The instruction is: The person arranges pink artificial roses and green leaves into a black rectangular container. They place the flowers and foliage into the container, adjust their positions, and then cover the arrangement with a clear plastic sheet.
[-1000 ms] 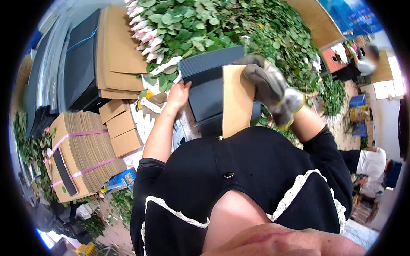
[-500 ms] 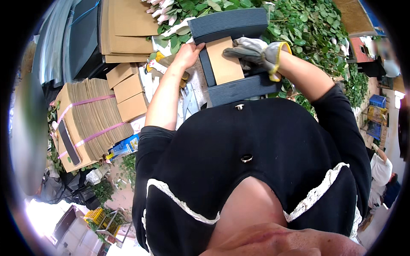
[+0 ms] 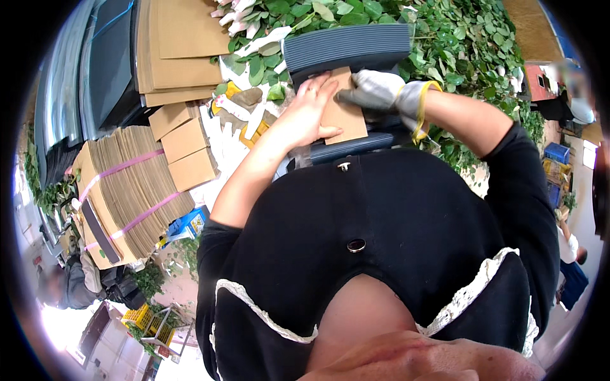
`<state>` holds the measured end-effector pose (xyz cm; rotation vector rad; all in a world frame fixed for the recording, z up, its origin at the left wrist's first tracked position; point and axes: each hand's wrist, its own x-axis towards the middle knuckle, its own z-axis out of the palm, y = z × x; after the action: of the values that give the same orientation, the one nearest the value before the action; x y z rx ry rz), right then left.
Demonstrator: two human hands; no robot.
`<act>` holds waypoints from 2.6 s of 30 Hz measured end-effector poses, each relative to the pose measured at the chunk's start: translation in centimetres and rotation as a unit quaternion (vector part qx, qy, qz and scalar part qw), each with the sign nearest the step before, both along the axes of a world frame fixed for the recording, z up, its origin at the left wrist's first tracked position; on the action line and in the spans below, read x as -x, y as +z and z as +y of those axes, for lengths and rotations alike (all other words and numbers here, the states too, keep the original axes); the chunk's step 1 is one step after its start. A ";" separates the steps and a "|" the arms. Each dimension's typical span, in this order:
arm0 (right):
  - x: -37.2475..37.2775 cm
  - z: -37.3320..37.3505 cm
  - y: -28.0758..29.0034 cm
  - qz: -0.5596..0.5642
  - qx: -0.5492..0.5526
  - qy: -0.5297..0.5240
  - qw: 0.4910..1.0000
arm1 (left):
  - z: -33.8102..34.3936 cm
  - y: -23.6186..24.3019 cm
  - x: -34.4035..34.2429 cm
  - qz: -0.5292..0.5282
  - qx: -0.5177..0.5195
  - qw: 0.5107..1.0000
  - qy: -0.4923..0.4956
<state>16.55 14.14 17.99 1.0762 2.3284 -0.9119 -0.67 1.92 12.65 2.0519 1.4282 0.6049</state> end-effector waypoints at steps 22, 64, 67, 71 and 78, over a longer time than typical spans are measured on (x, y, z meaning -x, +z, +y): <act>3.3 25.5 0.8 -0.076 -0.391 0.128 0.909 | -1.8 -3.0 0.5 -0.011 0.030 0.997 -0.073; 11.3 27.1 6.4 0.204 -0.492 -0.058 0.844 | -2.2 -2.3 0.1 -0.174 0.010 0.985 0.012; 10.7 31.2 -0.1 0.086 -0.392 -0.036 0.915 | -1.7 -1.3 0.2 -0.105 -0.061 0.992 -0.022; 11.6 33.0 1.3 0.068 -0.380 0.009 0.922 | -1.8 -0.5 -0.3 -0.121 -0.056 0.991 0.009; 14.9 32.2 13.4 0.164 -0.535 -0.009 0.829 | -1.4 -0.5 -0.4 -0.140 -0.062 0.987 0.040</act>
<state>1.62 46.31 31.42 1.3662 3.1895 0.3928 -0.28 0.48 12.20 1.9181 1.3390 0.9961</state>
